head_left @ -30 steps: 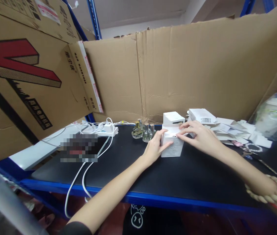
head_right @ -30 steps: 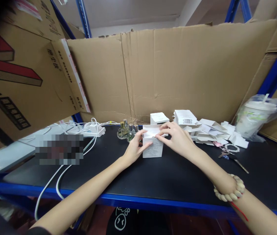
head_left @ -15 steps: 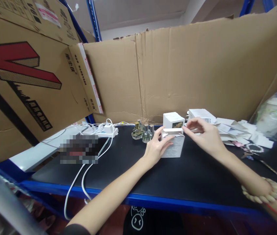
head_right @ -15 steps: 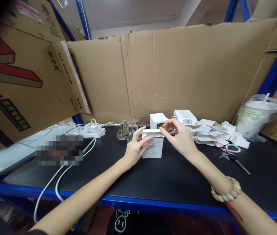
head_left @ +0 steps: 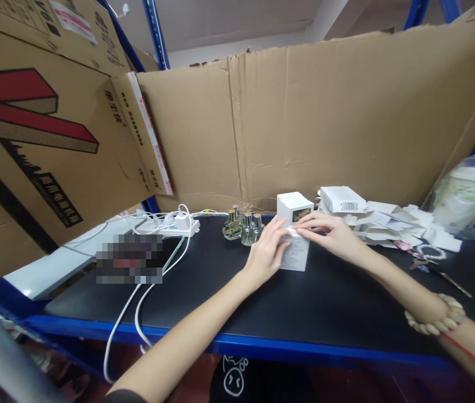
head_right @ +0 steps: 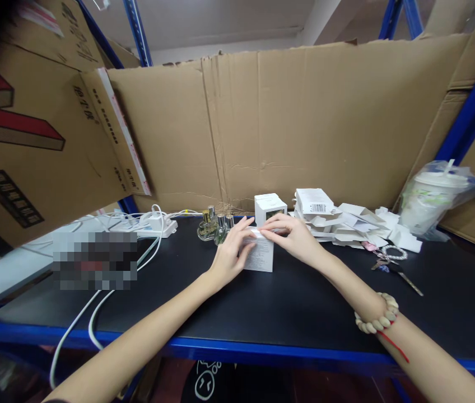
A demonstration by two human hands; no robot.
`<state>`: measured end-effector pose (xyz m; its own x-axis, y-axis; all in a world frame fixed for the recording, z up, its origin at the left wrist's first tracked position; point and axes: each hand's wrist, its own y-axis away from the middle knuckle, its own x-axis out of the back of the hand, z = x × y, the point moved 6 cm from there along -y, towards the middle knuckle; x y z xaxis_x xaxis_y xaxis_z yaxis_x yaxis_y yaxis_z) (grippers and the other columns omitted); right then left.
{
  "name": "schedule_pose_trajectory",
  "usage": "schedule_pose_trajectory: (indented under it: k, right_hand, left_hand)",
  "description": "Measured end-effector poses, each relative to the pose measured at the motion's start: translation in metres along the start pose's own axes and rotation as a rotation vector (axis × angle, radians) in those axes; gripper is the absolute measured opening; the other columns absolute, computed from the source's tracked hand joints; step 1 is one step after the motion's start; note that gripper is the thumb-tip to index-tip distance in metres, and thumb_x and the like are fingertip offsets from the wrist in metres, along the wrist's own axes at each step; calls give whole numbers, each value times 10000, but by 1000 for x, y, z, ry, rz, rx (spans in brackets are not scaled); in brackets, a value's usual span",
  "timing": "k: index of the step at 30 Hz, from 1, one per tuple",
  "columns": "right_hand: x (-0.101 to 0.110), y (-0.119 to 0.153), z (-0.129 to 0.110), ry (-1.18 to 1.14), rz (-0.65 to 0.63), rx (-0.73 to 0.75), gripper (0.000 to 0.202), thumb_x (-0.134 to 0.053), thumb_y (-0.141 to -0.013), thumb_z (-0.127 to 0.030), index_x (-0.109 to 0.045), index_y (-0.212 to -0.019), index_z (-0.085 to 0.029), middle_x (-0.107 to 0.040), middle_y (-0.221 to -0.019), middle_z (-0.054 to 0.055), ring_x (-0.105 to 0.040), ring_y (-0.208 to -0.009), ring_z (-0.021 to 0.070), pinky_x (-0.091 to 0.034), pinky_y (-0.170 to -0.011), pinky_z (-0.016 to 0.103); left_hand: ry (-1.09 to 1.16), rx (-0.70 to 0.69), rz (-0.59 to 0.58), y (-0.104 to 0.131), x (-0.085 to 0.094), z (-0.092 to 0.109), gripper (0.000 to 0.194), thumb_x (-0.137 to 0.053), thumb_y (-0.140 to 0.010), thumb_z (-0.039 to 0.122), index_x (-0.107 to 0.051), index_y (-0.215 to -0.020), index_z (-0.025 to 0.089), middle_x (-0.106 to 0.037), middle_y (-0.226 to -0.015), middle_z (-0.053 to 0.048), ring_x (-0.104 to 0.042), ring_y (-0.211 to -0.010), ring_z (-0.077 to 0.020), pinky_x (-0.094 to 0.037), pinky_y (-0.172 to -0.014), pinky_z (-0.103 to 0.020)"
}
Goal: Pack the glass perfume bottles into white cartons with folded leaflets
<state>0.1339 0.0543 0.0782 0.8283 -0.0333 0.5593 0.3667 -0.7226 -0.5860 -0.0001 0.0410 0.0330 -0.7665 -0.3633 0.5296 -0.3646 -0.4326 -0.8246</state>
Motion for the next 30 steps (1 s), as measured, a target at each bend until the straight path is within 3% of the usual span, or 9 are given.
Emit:
schedule_pose_trajectory:
  k: [3, 8, 14, 17, 20, 22, 24, 27, 30]
  right_hand:
    - [-2, 3, 0, 4, -10, -3, 327, -558, -751, -501, -730, -771, -224, -652, -859, 72, -626, -782, 189, -562, -626, 345]
    - [-7, 8, 0, 26, -52, -12, 294, -535, -781, -427, -723, -813, -203, -615, -928, 89, -617, -786, 172, -560, -603, 319]
    - [-7, 10, 0, 44, -82, -44, 273, -612, -708, -366, -683, -912, -199, -589, -821, 51, -588, -679, 151, -532, -510, 284]
    - [-16, 17, 6, -8, -178, -144, 519, -675, -647, -317, -561, -1141, -206, -556, -793, 7, -541, -545, 102, -538, -520, 292]
    - [-27, 26, 12, -88, -272, -228, 780, -686, -621, -291, -338, -1317, -245, -513, -1081, 75, -578, -617, 103, -551, -545, 292]
    - [-30, 29, 16, -98, -267, -235, 824, -689, -603, -290, -283, -1320, -255, -389, -1268, 124, -598, -713, 121, -559, -612, 313]
    - [-31, 30, 20, -87, -265, -254, 823, -682, -596, -293, -260, -1301, -237, -370, -1292, 140, -605, -719, 133, -555, -642, 341]
    - [-31, 28, 26, 39, -207, -320, 829, -688, -576, -300, -252, -1275, -210, -450, -1217, 147, -622, -722, 180, -541, -648, 383]
    - [-27, 23, 31, 271, -53, -415, 841, -713, -557, -325, -273, -1259, -180, -461, -1196, 179, -615, -914, 289, -501, -763, 446]
  left_hand:
    - [37, -15, 1, -1, 0, 1, 166, -385, -900, 200, -492, -1027, 191, -573, -1217, -104, -381, -1292, -211, -439, -985, -422]
    - [75, -11, 37, -1, 2, 0, 240, -405, -897, 207, -470, -1127, 191, -621, -1136, -90, -435, -1253, -200, -452, -970, -405]
    - [28, -30, 62, 1, 2, -1, 223, -391, -903, 230, -563, -1043, 206, -535, -1169, -103, -475, -1193, -211, -470, -927, -387]
    - [-6, 44, 130, 2, 5, -6, 251, -368, -905, 216, -598, -1003, 211, -498, -1115, -108, -527, -1060, -197, -500, -827, -338]
    - [109, 70, 64, 2, 0, -8, 277, -330, -910, 189, -563, -1060, 203, -530, -978, -77, -561, -899, -152, -493, -800, -302]
    - [229, 76, -38, 2, -8, -9, 299, -318, -908, 173, -492, -1150, 196, -559, -926, -57, -574, -840, -133, -493, -778, -272]
    - [294, 104, -100, 3, -14, -11, 343, -328, -900, 166, -406, -1233, 199, -583, -913, -43, -582, -824, -128, -493, -767, -259]
    - [271, 155, -64, 4, -14, -15, 381, -337, -888, 156, -342, -1266, 198, -589, -932, -44, -585, -847, -130, -492, -764, -257]
    - [162, 158, 1, 4, -9, -14, 330, -325, -872, 130, -396, -1189, 189, -570, -930, -49, -583, -854, -130, -496, -735, -245]
